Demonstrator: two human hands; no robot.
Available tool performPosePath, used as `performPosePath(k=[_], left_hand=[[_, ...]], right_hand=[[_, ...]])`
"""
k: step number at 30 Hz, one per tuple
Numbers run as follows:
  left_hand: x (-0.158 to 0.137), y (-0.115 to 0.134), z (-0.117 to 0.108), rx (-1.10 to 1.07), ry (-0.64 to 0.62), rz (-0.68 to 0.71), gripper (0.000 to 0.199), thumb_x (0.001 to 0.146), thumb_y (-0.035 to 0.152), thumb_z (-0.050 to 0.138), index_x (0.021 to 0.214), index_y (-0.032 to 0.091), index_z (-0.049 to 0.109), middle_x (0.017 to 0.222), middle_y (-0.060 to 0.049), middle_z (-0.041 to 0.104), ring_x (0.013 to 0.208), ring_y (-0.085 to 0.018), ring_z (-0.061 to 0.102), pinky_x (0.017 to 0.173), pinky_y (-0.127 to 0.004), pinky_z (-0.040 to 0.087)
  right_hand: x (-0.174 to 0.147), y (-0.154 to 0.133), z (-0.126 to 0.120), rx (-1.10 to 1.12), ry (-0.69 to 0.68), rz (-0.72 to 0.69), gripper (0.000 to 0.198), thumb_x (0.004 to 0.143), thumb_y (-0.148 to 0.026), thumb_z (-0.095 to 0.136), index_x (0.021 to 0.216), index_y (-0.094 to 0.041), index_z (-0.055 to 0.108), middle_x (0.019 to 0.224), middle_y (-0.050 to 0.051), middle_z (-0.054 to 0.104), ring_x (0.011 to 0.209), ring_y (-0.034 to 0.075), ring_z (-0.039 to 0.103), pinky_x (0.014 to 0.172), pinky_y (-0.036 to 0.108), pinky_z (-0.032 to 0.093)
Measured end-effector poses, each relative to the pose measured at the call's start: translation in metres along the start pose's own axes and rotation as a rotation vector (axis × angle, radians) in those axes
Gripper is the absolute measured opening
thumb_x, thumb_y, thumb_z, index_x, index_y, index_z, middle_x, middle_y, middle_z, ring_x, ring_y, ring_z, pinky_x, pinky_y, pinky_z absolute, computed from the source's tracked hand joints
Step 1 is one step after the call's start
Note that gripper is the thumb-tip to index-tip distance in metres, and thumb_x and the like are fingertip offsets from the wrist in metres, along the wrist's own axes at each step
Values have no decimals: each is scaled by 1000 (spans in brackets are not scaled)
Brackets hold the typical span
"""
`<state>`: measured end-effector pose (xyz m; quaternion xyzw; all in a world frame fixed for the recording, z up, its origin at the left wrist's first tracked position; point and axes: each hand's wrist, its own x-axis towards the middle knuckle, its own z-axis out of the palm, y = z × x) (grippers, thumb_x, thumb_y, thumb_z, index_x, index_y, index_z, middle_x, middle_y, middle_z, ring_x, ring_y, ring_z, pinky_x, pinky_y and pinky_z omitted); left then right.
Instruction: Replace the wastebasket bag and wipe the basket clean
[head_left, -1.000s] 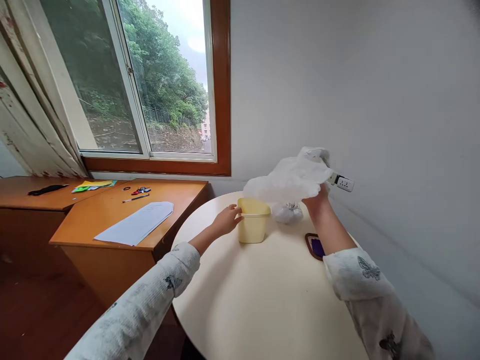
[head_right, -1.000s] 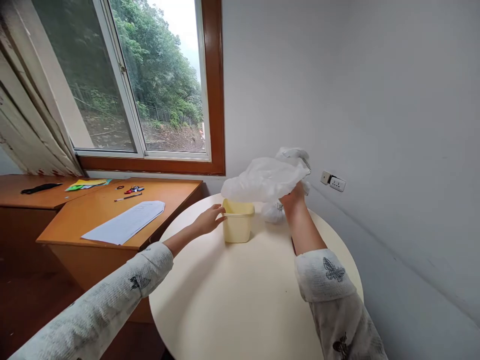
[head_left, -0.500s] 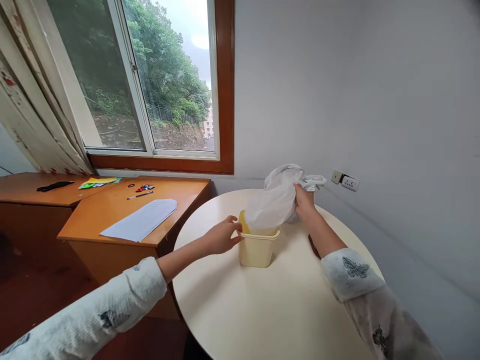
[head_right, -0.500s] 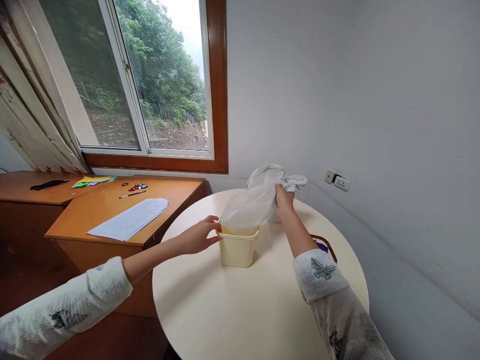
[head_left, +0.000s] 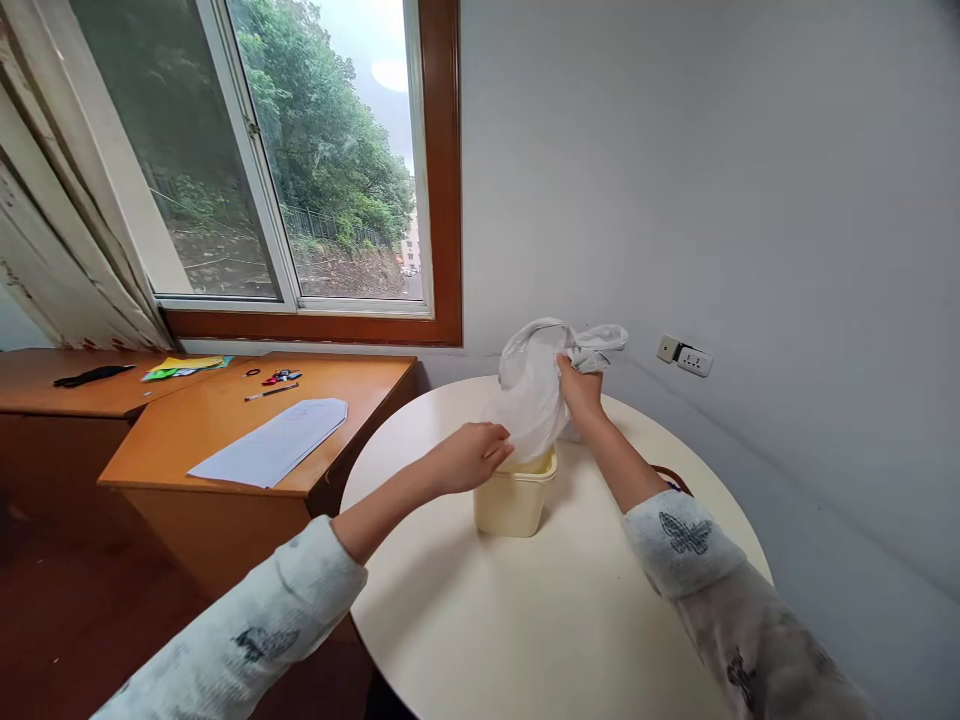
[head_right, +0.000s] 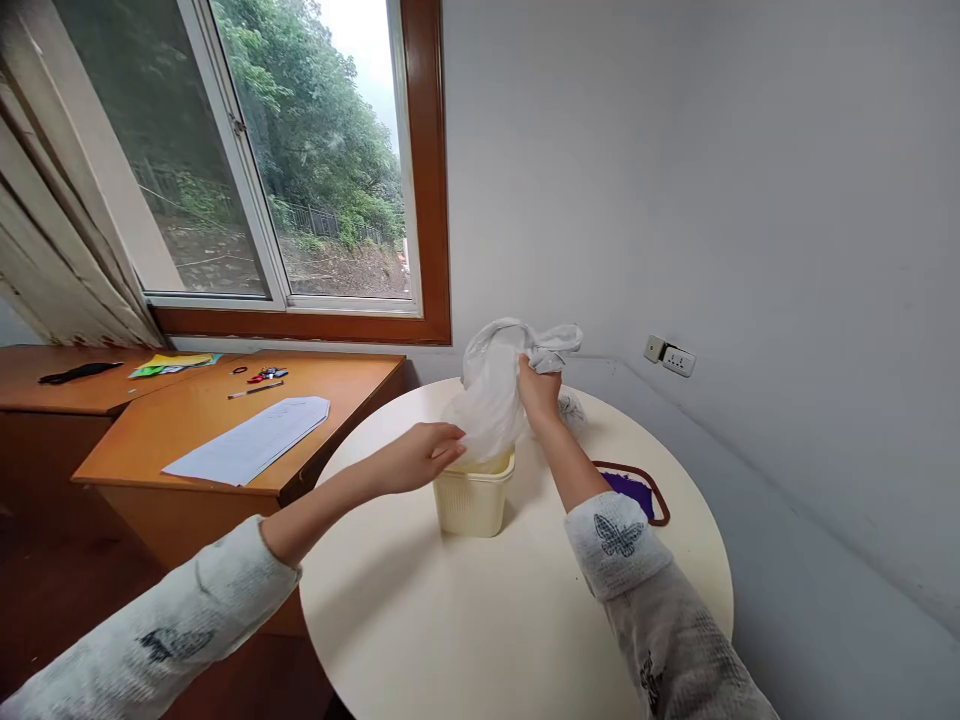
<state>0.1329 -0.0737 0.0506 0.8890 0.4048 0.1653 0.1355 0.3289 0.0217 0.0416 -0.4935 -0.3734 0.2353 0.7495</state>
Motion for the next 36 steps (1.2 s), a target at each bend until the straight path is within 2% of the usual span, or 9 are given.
performPosePath(k=[3,8,15,19,25,28,30,33,36], left_hand=[[22,-6,18,117,-162,-17,35,88,32,28,77,17,58,79,-10,63,75,-21,58,65,-30,41],[54,-9,32,132,-328,-35,21,77,25,44,61,17,56,71,-7,64,67,-20,57,63,-29,41],[42,6,2,38,-437,15,20,71,29,51,56,19,56,63,0,62,58,-14,52,55,-23,38],[17,3,-21,-57,-320,42,23,75,32,47,59,19,58,60,-1,60,54,-13,50,52,-23,35],[4,-14,-33,-154,-132,-82,27,76,41,48,65,18,58,62,-3,63,57,-15,55,49,-23,38],[5,-24,-40,-235,90,-194,34,75,47,53,90,17,54,61,-1,62,52,-14,56,46,-23,39],[7,-31,-44,-329,219,-242,56,70,47,61,115,18,41,65,0,63,50,-13,57,47,-24,42],[13,-41,-42,-479,198,-233,84,64,42,69,132,23,22,81,-4,66,60,-14,61,58,-28,48],[21,-53,-27,-475,94,-183,67,63,41,69,122,20,44,90,-7,66,75,-17,62,67,-31,49]], right_hand=[[-10,-7,6,20,-78,-34,39,64,-36,62,98,-18,56,107,7,62,95,17,58,87,29,42],[-27,-9,12,18,-216,-24,41,63,-38,64,99,-18,58,108,6,62,97,17,58,87,28,42],[-42,9,10,-98,-424,32,41,63,-43,63,97,-19,61,103,5,65,95,18,59,85,30,43],[-48,10,8,-118,-502,68,42,63,-44,65,96,-19,62,104,6,65,95,20,60,84,32,45],[-52,-4,4,28,-650,156,39,66,-44,65,99,-22,62,110,3,64,100,18,59,86,31,46],[-45,-9,-2,169,-687,225,40,67,-42,66,101,-22,62,110,4,64,100,18,60,86,31,47],[-40,-11,-6,215,-705,277,39,65,-39,68,99,-21,62,105,4,66,95,18,62,83,31,49],[-40,-11,-11,193,-772,350,36,61,-33,72,94,-20,64,95,4,69,87,19,64,78,32,52],[-49,-7,-13,91,-887,383,35,57,-28,74,90,-19,66,89,5,70,83,20,65,74,34,53]])
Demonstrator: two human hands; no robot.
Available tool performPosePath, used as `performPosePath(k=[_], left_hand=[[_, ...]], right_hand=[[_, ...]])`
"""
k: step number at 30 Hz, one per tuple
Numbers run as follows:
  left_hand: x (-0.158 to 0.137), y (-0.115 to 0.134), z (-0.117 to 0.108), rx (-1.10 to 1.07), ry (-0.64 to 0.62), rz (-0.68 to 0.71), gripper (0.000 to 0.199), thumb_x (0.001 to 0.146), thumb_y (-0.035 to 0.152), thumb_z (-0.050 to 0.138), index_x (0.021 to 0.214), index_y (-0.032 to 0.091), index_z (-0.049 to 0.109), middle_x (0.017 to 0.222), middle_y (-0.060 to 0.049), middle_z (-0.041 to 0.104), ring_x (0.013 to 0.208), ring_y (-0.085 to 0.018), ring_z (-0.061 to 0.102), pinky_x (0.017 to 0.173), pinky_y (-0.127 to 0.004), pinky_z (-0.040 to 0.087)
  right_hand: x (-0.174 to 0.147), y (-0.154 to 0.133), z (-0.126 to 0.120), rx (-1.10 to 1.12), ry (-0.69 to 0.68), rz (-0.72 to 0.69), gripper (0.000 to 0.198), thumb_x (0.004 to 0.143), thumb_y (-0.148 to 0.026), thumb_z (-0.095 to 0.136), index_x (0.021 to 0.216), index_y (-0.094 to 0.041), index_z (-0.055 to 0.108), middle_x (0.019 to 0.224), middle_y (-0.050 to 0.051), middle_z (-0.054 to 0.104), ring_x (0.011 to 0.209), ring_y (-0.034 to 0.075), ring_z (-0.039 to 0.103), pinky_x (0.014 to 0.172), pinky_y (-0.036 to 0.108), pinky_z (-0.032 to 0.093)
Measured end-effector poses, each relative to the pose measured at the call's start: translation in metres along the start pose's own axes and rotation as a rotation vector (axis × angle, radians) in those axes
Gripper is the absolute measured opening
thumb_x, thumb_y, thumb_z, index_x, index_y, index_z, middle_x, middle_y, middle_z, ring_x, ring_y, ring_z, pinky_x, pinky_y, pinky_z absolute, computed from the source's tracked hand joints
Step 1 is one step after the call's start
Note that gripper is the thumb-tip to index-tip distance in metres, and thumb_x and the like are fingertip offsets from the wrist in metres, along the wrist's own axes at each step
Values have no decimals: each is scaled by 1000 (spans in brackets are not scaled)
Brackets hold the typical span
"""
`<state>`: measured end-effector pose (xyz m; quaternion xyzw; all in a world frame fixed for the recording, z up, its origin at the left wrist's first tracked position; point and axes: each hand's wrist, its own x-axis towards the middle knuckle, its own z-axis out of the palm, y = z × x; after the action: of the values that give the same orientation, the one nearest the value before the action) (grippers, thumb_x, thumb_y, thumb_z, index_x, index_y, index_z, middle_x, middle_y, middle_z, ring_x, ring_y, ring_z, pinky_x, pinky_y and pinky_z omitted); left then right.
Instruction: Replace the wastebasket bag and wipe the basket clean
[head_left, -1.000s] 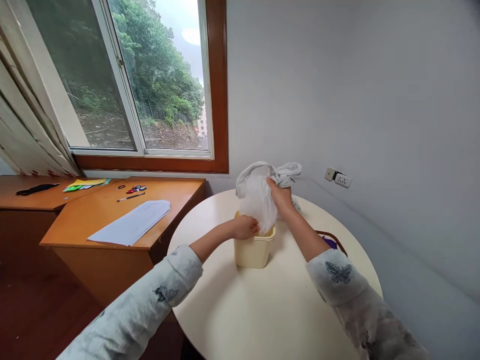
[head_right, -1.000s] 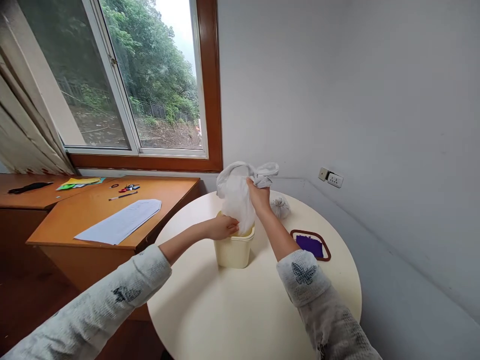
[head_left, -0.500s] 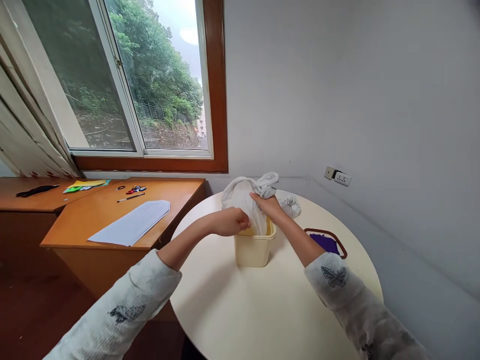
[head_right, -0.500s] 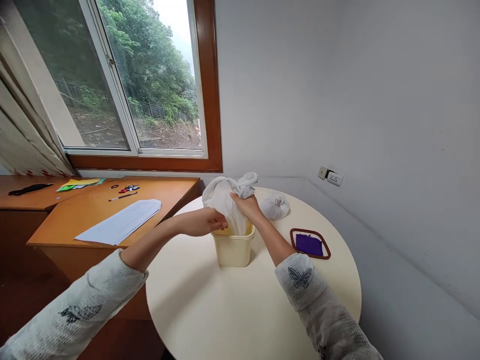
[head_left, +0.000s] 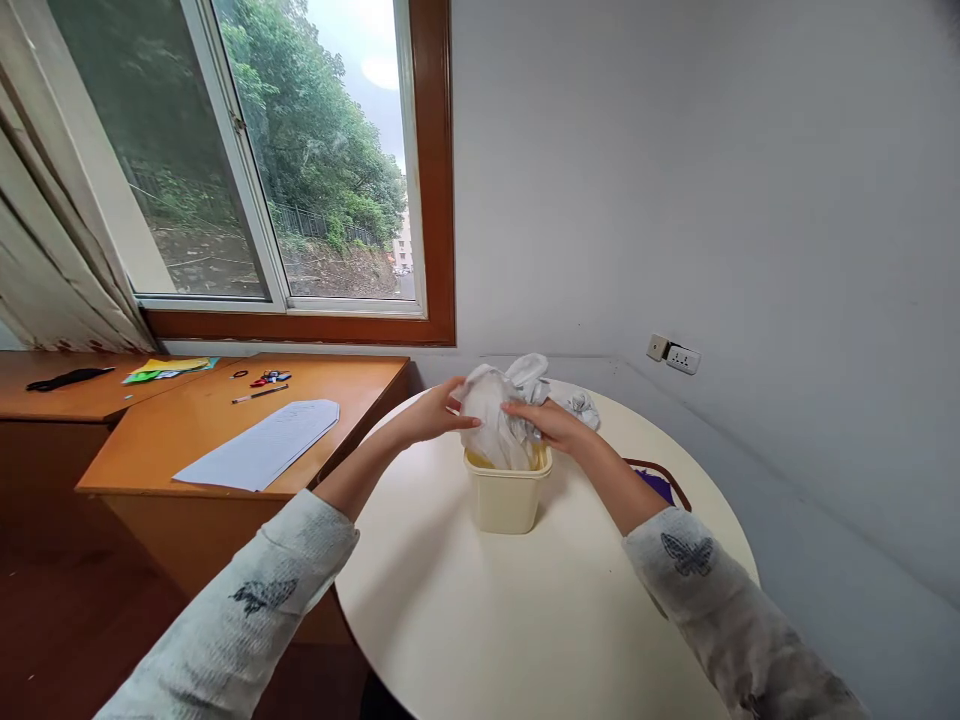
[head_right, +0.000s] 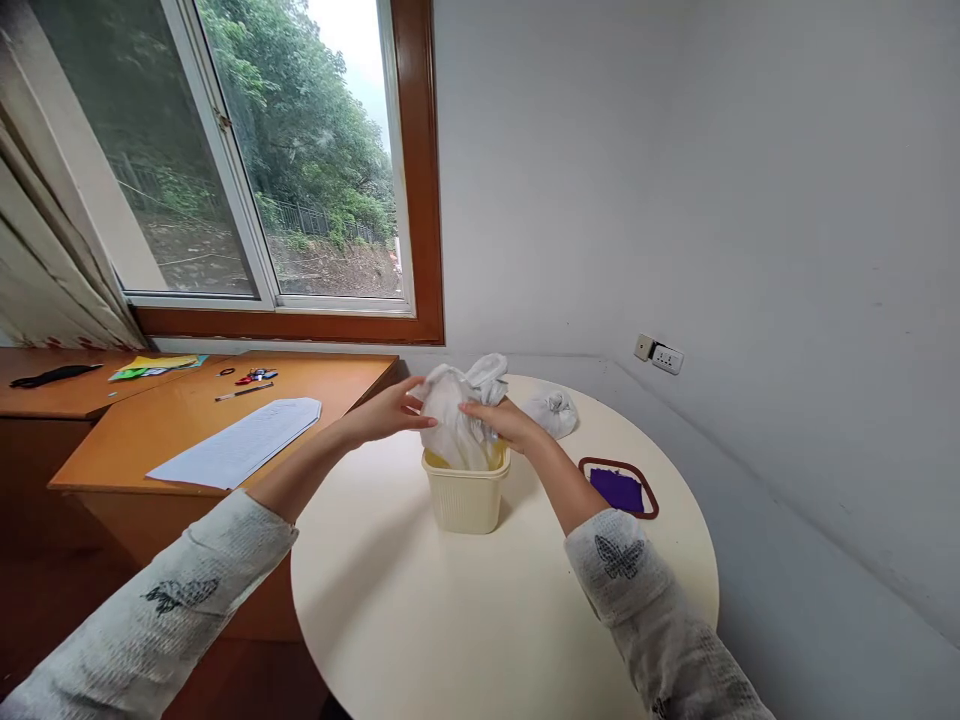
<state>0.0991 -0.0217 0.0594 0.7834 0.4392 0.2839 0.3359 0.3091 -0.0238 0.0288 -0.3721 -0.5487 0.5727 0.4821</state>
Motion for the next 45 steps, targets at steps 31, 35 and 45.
performPosePath(k=[31,35,45], left_hand=[[-88,-12,13,-336,289,-99,22,67,23,64,78,20,45,67,7,51,54,-7,47,55,-21,36],[-111,-41,43,-323,187,-218,31,71,28,60,95,24,40,74,5,52,55,-8,46,52,-21,37],[-86,-47,18,-106,176,-256,34,73,46,53,97,22,57,116,-8,56,109,-25,52,85,-35,43]], right_hand=[[-74,16,-97,292,197,67,21,67,-21,70,85,-21,61,87,1,65,63,9,55,45,17,41],[-91,52,-99,256,234,110,30,65,-24,71,93,-22,60,93,4,65,68,12,58,51,20,45],[-99,57,-106,-231,148,38,93,59,-35,76,136,-34,25,140,9,37,127,23,37,99,41,37]])
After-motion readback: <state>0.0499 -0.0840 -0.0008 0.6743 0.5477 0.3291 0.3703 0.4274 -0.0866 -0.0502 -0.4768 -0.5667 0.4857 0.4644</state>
